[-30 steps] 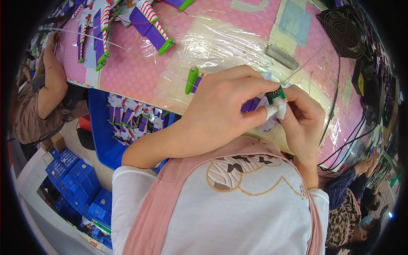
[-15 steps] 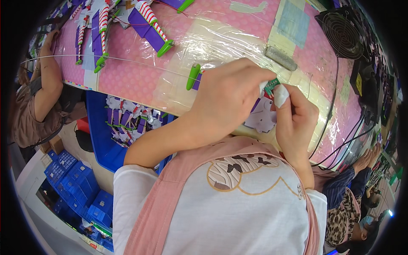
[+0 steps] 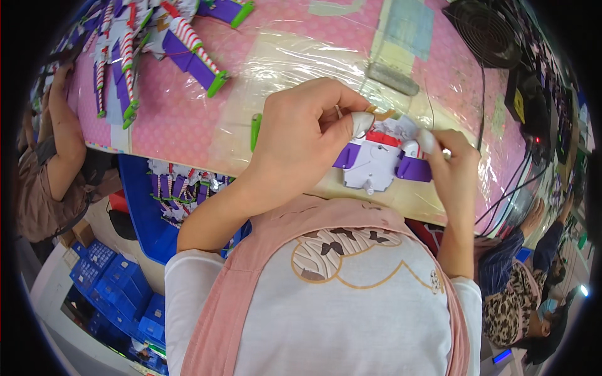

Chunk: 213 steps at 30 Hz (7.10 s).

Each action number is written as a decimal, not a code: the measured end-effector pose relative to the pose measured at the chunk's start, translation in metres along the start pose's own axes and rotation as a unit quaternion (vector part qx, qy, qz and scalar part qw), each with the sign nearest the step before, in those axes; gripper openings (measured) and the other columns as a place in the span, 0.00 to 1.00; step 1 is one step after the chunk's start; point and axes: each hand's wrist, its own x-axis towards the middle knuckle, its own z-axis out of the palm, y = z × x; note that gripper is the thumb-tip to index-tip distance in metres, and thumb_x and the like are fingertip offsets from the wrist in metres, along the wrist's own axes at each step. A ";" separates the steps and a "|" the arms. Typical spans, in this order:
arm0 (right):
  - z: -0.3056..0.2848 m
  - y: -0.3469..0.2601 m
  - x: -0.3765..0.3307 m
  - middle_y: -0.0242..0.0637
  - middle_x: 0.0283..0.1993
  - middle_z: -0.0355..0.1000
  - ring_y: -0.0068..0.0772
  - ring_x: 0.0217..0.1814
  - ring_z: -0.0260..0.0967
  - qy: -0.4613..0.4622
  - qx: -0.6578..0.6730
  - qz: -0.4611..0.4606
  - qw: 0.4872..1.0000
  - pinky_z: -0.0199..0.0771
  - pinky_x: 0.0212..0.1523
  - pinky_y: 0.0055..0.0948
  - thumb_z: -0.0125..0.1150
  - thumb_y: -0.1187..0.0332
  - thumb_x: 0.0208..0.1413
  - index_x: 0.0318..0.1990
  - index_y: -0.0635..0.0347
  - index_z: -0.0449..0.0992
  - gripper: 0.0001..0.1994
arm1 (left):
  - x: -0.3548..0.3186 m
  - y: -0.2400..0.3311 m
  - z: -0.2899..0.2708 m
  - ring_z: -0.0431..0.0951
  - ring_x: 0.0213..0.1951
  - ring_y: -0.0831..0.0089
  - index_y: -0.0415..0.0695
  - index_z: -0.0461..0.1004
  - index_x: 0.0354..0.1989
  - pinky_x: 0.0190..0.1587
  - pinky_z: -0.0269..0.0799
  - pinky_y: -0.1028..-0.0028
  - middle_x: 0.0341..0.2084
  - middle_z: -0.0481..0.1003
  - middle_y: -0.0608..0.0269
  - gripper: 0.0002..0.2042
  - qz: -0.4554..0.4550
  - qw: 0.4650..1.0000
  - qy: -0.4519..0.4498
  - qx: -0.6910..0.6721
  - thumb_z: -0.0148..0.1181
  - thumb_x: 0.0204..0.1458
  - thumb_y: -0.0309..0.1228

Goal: Soldering electrical wires onto small plastic toy components on a factory assembly line.

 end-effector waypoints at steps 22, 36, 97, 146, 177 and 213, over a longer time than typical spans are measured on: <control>0.018 -0.077 0.006 0.24 0.20 0.68 0.09 0.22 0.59 0.039 0.329 0.116 0.936 0.57 0.21 0.11 0.62 0.75 0.52 0.35 0.70 0.77 0.06 | -0.013 0.003 0.008 0.70 0.26 0.88 0.34 0.68 0.39 0.27 0.65 0.87 0.26 0.74 0.65 0.06 -0.041 0.988 0.014 -0.148 0.54 0.54 0.20; 0.019 -0.077 0.008 0.24 0.18 0.68 0.08 0.19 0.56 0.025 0.338 0.150 0.929 0.53 0.19 0.11 0.62 0.73 0.53 0.34 0.70 0.76 0.07 | -0.013 0.003 0.009 0.65 0.22 0.91 0.35 0.69 0.38 0.23 0.59 0.88 0.22 0.71 0.70 0.06 -0.011 0.995 0.018 -0.097 0.55 0.53 0.20; 0.014 -0.061 0.012 0.31 0.27 0.73 0.15 0.24 0.63 -0.083 0.499 0.161 0.848 0.60 0.26 0.13 0.60 0.70 0.54 0.40 0.69 0.76 0.10 | -0.006 -0.011 0.017 0.68 0.16 0.77 0.38 0.76 0.30 0.18 0.64 0.80 0.24 0.73 0.61 0.11 0.300 0.941 0.105 0.111 0.63 0.34 0.17; 0.016 0.015 0.010 0.34 0.16 0.63 0.19 0.10 0.51 0.188 0.592 0.230 0.749 0.47 0.11 0.18 0.51 0.64 0.58 0.32 0.66 0.71 0.12 | 0.010 -0.005 -0.003 0.69 0.18 0.72 0.39 0.73 0.20 0.20 0.62 0.74 0.17 0.68 0.62 0.03 0.163 0.938 0.119 0.281 0.61 0.35 0.19; 0.013 0.014 0.010 0.33 0.15 0.63 0.18 0.11 0.50 0.149 0.578 0.254 0.761 0.47 0.12 0.20 0.50 0.65 0.57 0.28 0.63 0.68 0.11 | 0.011 0.003 -0.008 0.69 0.19 0.69 0.39 0.73 0.19 0.22 0.62 0.72 0.17 0.69 0.61 0.03 0.108 0.952 0.067 0.278 0.60 0.36 0.22; 0.034 -0.024 0.274 0.41 0.30 0.67 0.23 0.17 0.55 0.106 0.594 0.180 0.777 0.49 0.13 0.23 0.43 0.75 0.60 0.42 0.62 0.63 0.05 | -0.022 0.011 -0.040 0.55 0.21 0.88 0.37 0.63 0.58 0.23 0.51 0.85 0.20 0.58 0.75 0.19 -0.041 0.961 -0.071 -0.262 0.44 0.59 0.31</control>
